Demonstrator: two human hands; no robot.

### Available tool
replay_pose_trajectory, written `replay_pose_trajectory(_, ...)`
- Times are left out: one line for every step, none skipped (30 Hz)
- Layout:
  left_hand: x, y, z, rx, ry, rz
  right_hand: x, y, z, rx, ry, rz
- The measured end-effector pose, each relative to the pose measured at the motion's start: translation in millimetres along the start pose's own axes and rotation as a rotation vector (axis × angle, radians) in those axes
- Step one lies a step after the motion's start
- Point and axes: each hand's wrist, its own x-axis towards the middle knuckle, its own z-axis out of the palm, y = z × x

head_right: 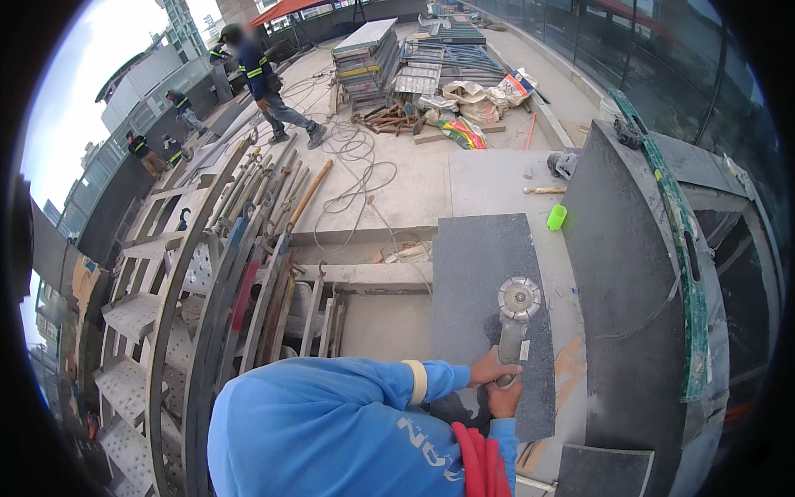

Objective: The person uses an angle grinder to cut a dark stone slab on a rooftop construction site. The person holds the tool with both hands and guides it along the slab surface, generating dust. Other workers are visible nearby.

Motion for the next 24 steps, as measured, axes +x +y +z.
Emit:
replay_pose_trajectory(-12,6,-2,-0.103,-0.093,0.089,-13,-11,-9,-0.042,-0.028,0.12)
replay_pose_trajectory(-19,13,-4,-0.221,-0.147,-0.05,-26,-23,-20,-0.032,-0.074,0.172)
replay_pose_trajectory(-25,19,-2,-0.36,-0.218,-0.16,-39,-33,-30,0.009,-0.119,0.194)
replay_pose_trajectory(-30,24,0,-0.502,-0.29,-0.265,-55,-42,-36,-0.002,-0.092,0.294)
replay_pose_trajectory(-35,26,4,-0.571,-0.317,-0.317,-67,-48,-40,0.034,-0.081,0.338)
replay_pose_trajectory(-41,28,6,-0.578,-0.348,-0.3,-78,-54,-44,0.058,-0.089,0.368)
replay_pose_trajectory(-49,27,10,-0.584,-0.377,-0.282,-85,-58,-46,0.097,-0.112,0.382)
replay_pose_trajectory(-57,25,15,-0.596,-0.411,-0.269,-91,-60,-48,0.125,-0.129,0.409)
replay_pose_trajectory(-63,24,18,-0.56,-0.363,-0.287,-97,-62,-48,0.16,-0.167,0.412)
replay_pose_trajectory(-68,24,18,-0.52,-0.347,-0.252,-100,-63,-47,0.166,-0.192,0.42)
replay_pose_trajectory(-74,24,18,-0.485,-0.333,-0.23,-103,-64,-45,0.161,-0.211,0.435)
replay_pose_trajectory(-82,25,17,-0.443,-0.308,-0.221,-105,-64,-44,0.155,-0.231,0.445)
replay_pose_trajectory(-90,27,15,-0.441,-0.291,-0.202,-107,-65,-42,0.14,-0.243,0.444)
replay_pose_trajectory(-98,32,12,-0.431,-0.26,-0.187,-110,-66,-40,0.123,-0.253,0.434)
replay_pose_trajectory(-105,37,8,-0.423,-0.229,-0.17,-111,-67,-39,0.102,-0.266,0.414)
replay_pose_trajectory(-113,42,5,-0.409,-0.206,-0.152,-112,-68,-36,0.082,-0.275,0.392)
replay_pose_trajectory(-122,47,2,-0.398,-0.188,-0.139,-112,-69,-32,0.063,-0.283,0.363)
replay_pose_trajectory(-131,51,-1,-0.396,-0.184,-0.108,-113,-72,-28,0.045,-0.287,0.339)
replay_pose_trajectory(-139,55,-3,-0.352,-0.172,-0.106,-112,-75,-22,0.024,-0.29,0.316)
replay_pose_trajectory(-145,58,-6,-0.323,-0.178,-0.081,-111,-78,-15,0.005,-0.292,0.291)
replay_pose_trajectory(-149,61,-9,-0.301,-0.191,-0.045,-109,-81,-6,-0.022,-0.283,0.259)
replay_pose_trajectory(-152,63,-11,-0.287,-0.233,-0.092,-107,-84,5,-0.054,-0.266,0.223)
replay_pose_trajectory(-154,65,-12,-0.274,-0.278,-0.128,-106,-88,15,-0.074,-0.253,0.202)
replay_pose_trajectory(-157,66,-15,-0.249,-0.3,-0.177,-105,-92,26,-0.098,-0.237,0.182)
